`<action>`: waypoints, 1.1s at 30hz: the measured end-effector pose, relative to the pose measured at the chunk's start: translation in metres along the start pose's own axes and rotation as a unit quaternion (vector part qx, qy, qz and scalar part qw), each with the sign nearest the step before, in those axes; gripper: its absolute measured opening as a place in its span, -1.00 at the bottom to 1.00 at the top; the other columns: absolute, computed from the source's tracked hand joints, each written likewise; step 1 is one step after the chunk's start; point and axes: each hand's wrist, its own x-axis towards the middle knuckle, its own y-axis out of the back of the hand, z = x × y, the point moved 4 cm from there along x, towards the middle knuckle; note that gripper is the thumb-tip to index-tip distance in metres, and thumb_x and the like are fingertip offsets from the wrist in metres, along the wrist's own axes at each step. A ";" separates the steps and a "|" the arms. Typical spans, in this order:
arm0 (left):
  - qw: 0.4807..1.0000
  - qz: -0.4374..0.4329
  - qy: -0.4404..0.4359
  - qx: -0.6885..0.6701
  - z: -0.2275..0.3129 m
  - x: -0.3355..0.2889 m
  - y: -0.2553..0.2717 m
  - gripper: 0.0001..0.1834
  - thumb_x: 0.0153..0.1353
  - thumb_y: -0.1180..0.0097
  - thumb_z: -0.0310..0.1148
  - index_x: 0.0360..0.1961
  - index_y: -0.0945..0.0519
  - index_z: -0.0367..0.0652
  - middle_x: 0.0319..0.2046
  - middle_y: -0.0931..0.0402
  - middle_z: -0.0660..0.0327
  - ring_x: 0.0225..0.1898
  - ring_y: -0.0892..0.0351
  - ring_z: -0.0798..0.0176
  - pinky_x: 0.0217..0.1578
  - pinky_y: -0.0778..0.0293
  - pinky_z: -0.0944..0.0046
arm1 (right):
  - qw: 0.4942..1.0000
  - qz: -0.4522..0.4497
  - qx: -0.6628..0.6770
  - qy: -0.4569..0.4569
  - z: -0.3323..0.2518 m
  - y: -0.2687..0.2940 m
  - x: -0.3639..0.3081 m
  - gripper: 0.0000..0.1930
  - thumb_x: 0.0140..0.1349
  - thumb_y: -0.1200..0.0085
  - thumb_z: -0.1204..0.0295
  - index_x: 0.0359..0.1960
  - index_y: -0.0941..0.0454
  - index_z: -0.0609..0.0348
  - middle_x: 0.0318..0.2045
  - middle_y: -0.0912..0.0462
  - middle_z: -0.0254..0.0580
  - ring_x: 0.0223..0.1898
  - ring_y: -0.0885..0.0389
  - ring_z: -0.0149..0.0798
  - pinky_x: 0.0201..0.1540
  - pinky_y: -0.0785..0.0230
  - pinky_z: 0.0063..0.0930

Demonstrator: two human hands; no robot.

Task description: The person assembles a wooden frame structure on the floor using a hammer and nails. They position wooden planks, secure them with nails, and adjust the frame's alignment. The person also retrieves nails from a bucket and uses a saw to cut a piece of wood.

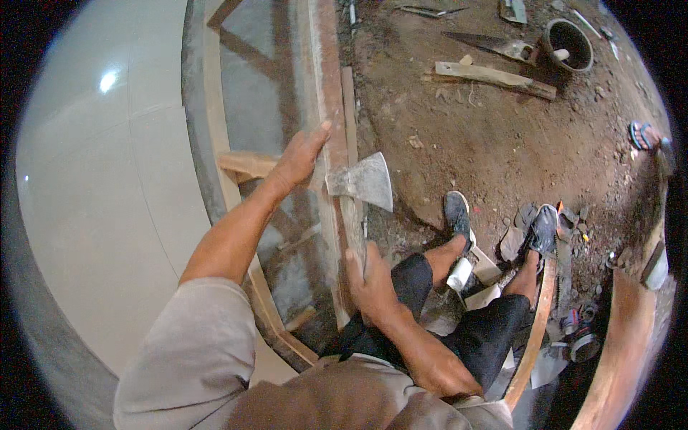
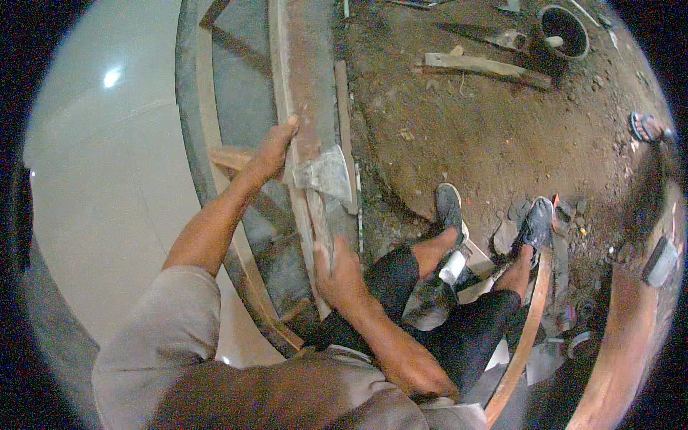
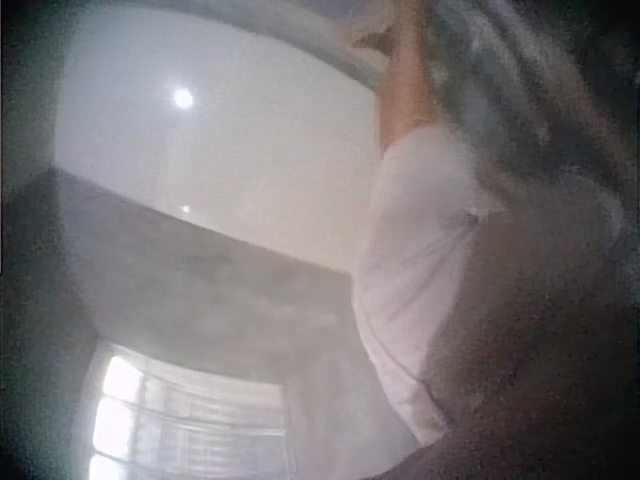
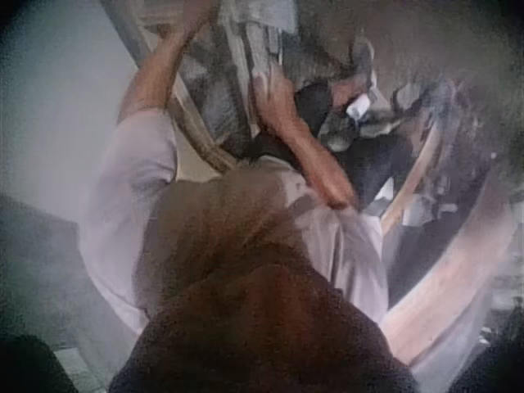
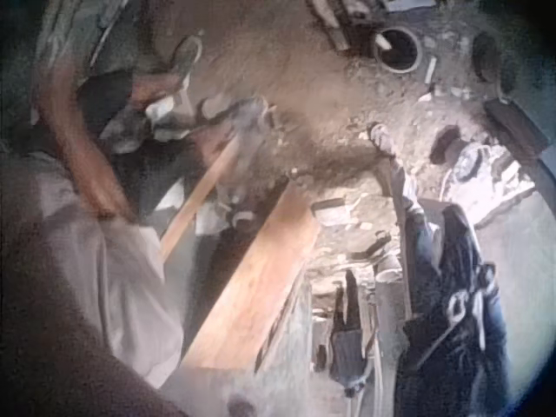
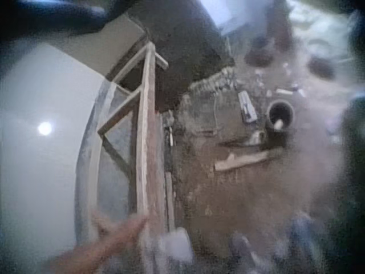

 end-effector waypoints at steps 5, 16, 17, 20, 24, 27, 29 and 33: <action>0.998 0.005 -0.006 -0.069 0.017 -0.004 -0.001 -0.17 0.40 0.11 0.27 -0.15 -0.63 -0.51 -0.28 -0.64 0.01 -0.18 -0.55 0.13 -0.02 -0.41 0.08 | 0.951 0.140 0.275 0.012 -0.042 0.093 0.007 -0.72 0.46 0.04 0.20 -0.09 -0.49 0.18 -0.53 -0.50 -0.21 -0.53 -0.48 -0.17 -0.37 -0.45 -0.24; 1.000 0.028 -0.013 0.000 0.014 0.007 0.009 -0.17 0.40 0.15 0.29 -0.34 -0.59 -0.47 -0.46 -0.56 0.11 -0.28 -0.46 0.24 -0.11 -0.39 0.06 | 0.995 0.065 0.065 0.033 -0.014 0.025 0.010 -0.77 0.46 -0.02 0.14 -0.08 -0.54 -0.03 -0.44 -0.49 -0.34 -0.49 -0.47 -0.32 -0.43 -0.43 -0.37; 1.000 0.024 -0.014 -0.008 0.012 0.007 0.009 -0.17 0.40 0.15 0.29 -0.33 -0.59 -0.47 -0.45 -0.56 0.11 -0.28 -0.46 0.24 -0.11 -0.39 0.06 | 0.990 0.091 0.102 0.043 -0.020 0.049 0.018 -0.78 0.47 -0.01 0.15 -0.07 -0.53 -0.03 -0.41 -0.49 -0.34 -0.47 -0.47 -0.34 -0.43 -0.43 -0.39; 0.999 -0.015 0.013 -0.040 -0.010 0.003 0.022 -0.16 0.40 0.15 0.29 -0.30 -0.59 -0.49 -0.43 -0.57 0.11 -0.26 -0.48 0.23 -0.09 -0.40 0.07 | 0.904 0.184 0.355 0.150 -0.050 0.140 0.039 -0.79 0.48 -0.01 0.18 -0.03 -0.50 -0.03 -0.35 -0.49 -0.36 -0.42 -0.48 -0.39 -0.42 -0.42 -0.43; 0.995 -0.009 0.053 -0.082 0.027 -0.003 0.015 -0.14 0.41 0.13 0.28 -0.23 -0.59 -0.55 -0.38 -0.58 0.08 -0.21 -0.51 0.20 -0.06 -0.41 0.11 | 0.851 0.192 0.455 0.179 -0.055 0.101 0.028 -0.78 0.47 -0.01 0.18 -0.02 -0.49 -0.01 -0.36 -0.49 -0.36 -0.41 -0.49 -0.38 -0.40 -0.42 -0.42; 0.999 -0.006 -0.023 -0.046 0.014 -0.006 0.010 -0.13 0.40 0.13 0.29 -0.21 -0.60 -0.55 -0.36 -0.59 0.05 -0.20 -0.52 0.19 -0.05 -0.41 0.12 | 0.996 0.010 0.084 -0.016 0.006 -0.028 0.011 -0.77 0.47 -0.02 0.18 -0.02 -0.49 0.00 -0.36 -0.49 -0.36 -0.40 -0.49 -0.36 -0.39 -0.42 -0.42; 0.996 0.021 -0.082 0.013 0.014 -0.014 0.016 -0.14 0.40 0.13 0.30 -0.22 -0.61 -0.53 -0.37 -0.58 0.05 -0.21 -0.52 0.20 -0.06 -0.41 0.09 | 0.993 0.029 0.115 -0.009 0.000 -0.014 0.007 -0.76 0.47 -0.02 0.18 -0.01 -0.48 0.01 -0.37 -0.49 -0.37 -0.40 -0.50 -0.36 -0.38 -0.42 -0.42; 0.999 -0.028 0.019 -0.035 -0.004 0.005 0.031 -0.16 0.40 0.13 0.29 -0.25 -0.64 -0.50 -0.40 -0.58 0.06 -0.23 -0.52 0.20 -0.09 -0.41 0.05 | 0.917 0.180 0.337 0.112 -0.045 0.104 0.036 -0.75 0.46 -0.03 0.18 -0.01 -0.47 0.03 -0.37 -0.49 -0.37 -0.39 -0.50 -0.34 -0.37 -0.43 -0.41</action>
